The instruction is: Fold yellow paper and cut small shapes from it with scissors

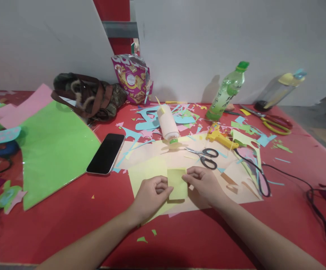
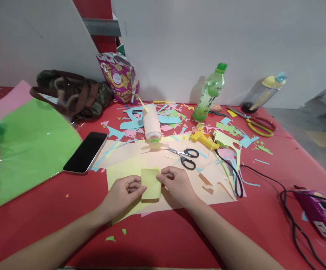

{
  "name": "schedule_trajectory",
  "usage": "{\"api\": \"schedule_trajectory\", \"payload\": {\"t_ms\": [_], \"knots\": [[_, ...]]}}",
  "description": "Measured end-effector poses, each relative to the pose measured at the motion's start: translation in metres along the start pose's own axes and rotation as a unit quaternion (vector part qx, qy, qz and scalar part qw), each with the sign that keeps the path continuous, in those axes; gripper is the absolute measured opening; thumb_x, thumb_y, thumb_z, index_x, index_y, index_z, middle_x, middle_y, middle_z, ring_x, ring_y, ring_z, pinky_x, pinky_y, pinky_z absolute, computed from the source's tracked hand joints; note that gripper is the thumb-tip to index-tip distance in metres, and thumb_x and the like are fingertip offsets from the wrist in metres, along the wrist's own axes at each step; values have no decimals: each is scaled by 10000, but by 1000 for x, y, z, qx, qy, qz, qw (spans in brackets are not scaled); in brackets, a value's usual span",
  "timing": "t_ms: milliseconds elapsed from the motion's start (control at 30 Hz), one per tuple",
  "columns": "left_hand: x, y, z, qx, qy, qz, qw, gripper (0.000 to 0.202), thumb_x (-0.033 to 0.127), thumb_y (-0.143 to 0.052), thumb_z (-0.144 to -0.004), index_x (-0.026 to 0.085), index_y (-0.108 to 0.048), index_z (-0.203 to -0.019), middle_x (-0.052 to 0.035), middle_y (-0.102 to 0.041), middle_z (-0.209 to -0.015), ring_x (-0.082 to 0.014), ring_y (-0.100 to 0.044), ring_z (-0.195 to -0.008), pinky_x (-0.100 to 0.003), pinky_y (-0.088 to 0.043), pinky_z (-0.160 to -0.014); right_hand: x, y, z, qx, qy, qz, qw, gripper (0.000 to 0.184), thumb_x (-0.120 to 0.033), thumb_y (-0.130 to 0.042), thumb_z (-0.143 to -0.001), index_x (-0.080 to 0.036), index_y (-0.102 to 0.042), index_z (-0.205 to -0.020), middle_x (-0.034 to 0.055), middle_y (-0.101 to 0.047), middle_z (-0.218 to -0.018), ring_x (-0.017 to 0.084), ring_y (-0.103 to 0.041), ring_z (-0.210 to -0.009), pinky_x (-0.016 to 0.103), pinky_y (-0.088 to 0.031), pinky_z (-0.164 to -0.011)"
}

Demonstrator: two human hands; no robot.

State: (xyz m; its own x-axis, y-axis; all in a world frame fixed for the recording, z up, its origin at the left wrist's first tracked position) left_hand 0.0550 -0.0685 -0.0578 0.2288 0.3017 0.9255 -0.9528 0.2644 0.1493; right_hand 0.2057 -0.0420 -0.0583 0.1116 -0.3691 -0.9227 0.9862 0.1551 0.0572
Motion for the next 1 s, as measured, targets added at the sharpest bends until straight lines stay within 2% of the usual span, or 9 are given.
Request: {"api": "schedule_trajectory", "payload": {"t_ms": [267,533,767,900,1000], "knots": [[3,6,-1,27,-16,-20,999,255,368,-474,-735,145,-472,-613,39,-446,-519,-85,-420,-491,-195,-328,-485,-7,-6,5,-19,5,80,997,138,-256,-599,-605,-161,-525,-538,-50,-502,-456,71,-446,-428,204,-354,-446],[3,3,1,7,-28,-20,999,263,344,-476,-730,153,-442,-554,52,-404,-484,-72,-387,-448,-188,-324,-454,-2,-5,3,-23,15,42,999,130,-265,-606,-592,-157,-553,-642,-24,-560,-544,89,-490,-492,217,-382,-492],[6,3,1,5,-44,-36,998,252,335,-471,-731,154,-459,-556,49,-424,-468,-80,-411,-446,-194,-351,-461,-6,-3,5,-2,22,93,995,131,-272,-570,-608,-151,-546,-563,-23,-531,-496,90,-458,-464,224,-363,-473],[6,3,1,2,-48,-46,998,267,337,-473,-733,154,-454,-540,50,-410,-455,-81,-407,-440,-195,-345,-457,-8,-1,7,16,52,109,993,230,-316,-499,-677,-169,-491,-500,-44,-465,-430,83,-424,-426,221,-350,-461],[5,4,2,10,-41,-33,999,261,341,-475,-735,149,-472,-559,43,-432,-475,-83,-424,-454,-194,-348,-461,-6,-2,5,5,72,94,993,203,-322,-483,-694,-169,-512,-565,-32,-506,-482,93,-467,-457,224,-383,-486]]}}
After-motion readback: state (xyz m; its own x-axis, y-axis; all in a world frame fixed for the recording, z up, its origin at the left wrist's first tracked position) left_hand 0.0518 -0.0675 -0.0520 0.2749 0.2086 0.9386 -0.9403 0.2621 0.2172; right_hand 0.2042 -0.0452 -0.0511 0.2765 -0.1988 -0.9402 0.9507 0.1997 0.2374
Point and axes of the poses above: each hand's wrist, its own z-axis away from the middle knuckle, its own y-axis out of the back of the hand, x = y × z, the point moved 4 cm from there along -z, towards the middle knuckle
